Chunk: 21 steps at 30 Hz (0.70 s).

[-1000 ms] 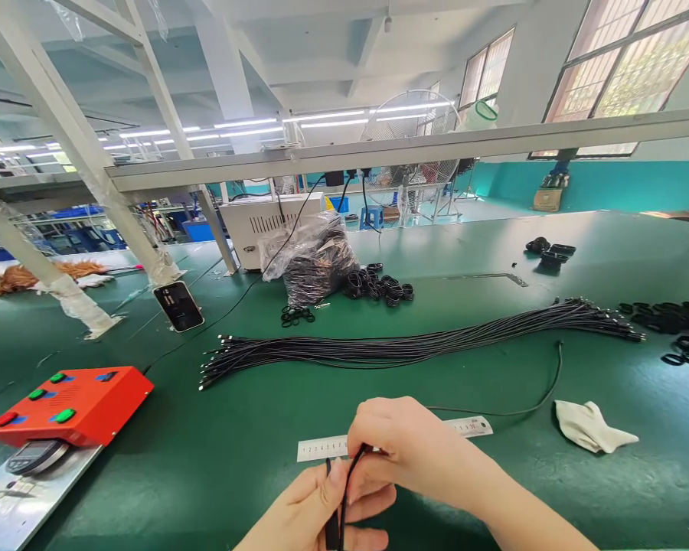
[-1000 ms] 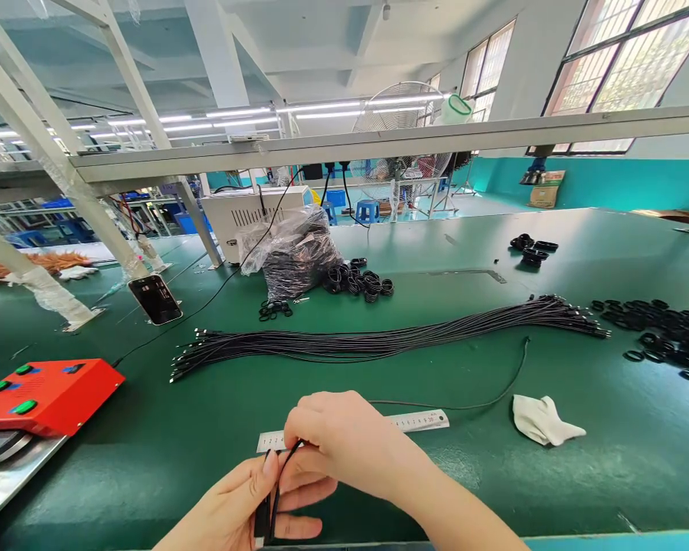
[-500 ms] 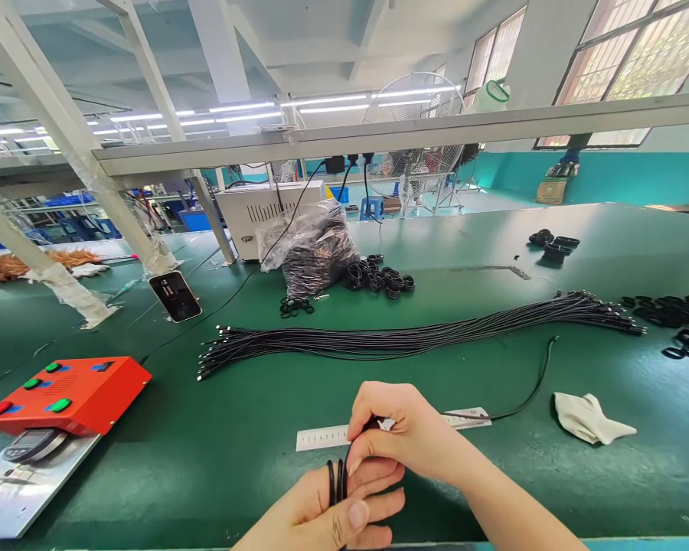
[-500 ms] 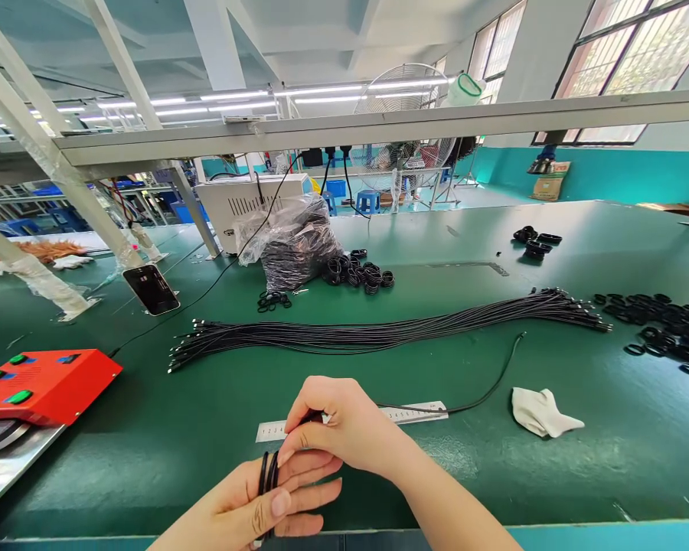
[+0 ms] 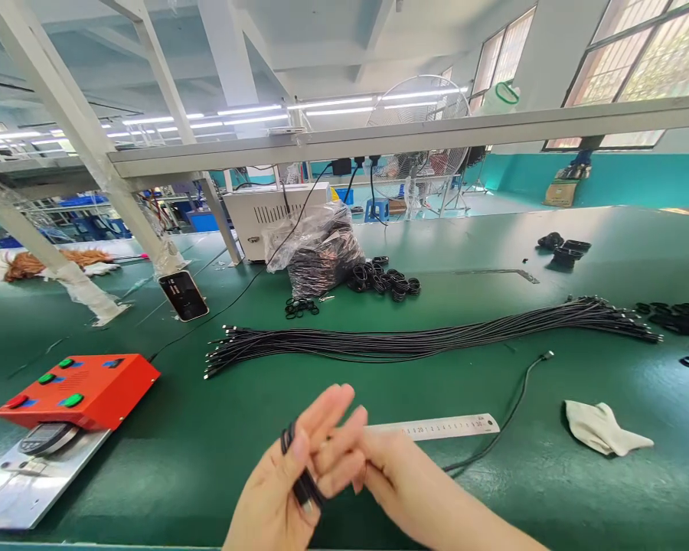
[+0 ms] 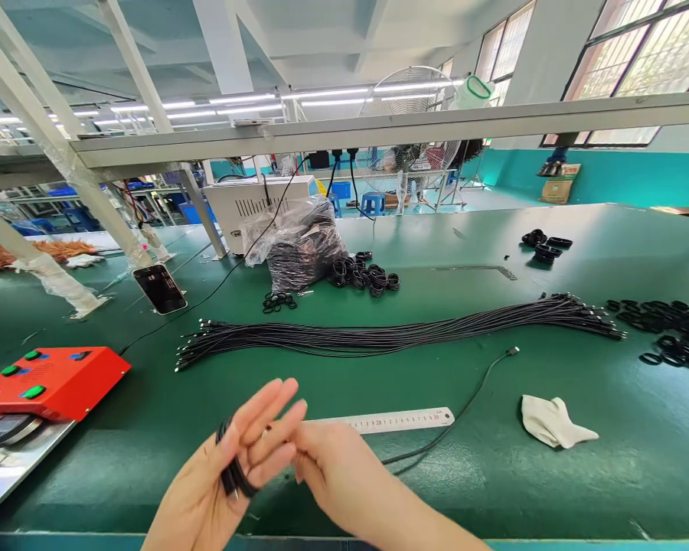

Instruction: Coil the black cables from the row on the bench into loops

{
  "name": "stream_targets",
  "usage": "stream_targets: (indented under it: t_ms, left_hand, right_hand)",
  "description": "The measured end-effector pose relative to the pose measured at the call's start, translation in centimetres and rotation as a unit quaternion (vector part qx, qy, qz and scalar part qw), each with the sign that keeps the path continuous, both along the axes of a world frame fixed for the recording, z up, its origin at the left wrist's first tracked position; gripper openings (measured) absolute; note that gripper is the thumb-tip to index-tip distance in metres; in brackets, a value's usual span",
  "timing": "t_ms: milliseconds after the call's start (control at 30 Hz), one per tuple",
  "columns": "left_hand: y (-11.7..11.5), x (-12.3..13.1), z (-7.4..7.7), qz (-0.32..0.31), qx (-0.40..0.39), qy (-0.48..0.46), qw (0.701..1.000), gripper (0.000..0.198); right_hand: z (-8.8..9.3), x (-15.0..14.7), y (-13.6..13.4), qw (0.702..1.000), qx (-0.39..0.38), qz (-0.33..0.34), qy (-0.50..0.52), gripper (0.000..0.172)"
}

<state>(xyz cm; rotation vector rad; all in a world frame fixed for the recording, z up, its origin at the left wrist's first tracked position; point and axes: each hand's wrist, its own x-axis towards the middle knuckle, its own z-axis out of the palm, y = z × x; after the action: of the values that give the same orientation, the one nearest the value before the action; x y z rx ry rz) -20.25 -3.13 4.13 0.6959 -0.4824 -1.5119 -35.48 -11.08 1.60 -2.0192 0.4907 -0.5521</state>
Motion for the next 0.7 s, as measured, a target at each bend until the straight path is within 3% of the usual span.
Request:
stream_targets:
  t_ms: [100,300,500,567,700]
  left_hand:
    - [-0.6,0.6,-0.3,0.101,0.026,-0.026,0.994,0.032]
    - [-1.1,0.5,-2.3,0.114,0.078,-0.059,0.989,0.027]
    - [-1.2,0.4,-1.9,0.137,0.092,-0.033,0.986,0.026]
    - [-0.9,0.1,-1.8,0.108,0.108,-0.047,0.987,0.026]
    - [0.0,-0.5,-2.6,-0.008,0.132,-0.099,0.986,0.027]
  right_hand:
    - [-1.3,-0.3,1.8,0.989,-0.119,-0.015,0.081,0.021]
    - [-1.1,-0.7,2.8,0.925,-0.343,-0.042,0.158,0.008]
    - [0.7,-1.1,2.1,0.917,-0.371,0.001,0.149,0.010]
    - [1.3,-1.4,1.8,0.920,-0.369,0.003,0.134,0.009]
    - [2.5,-1.5,0.4,0.927,-0.369,-0.006,0.073,0.009]
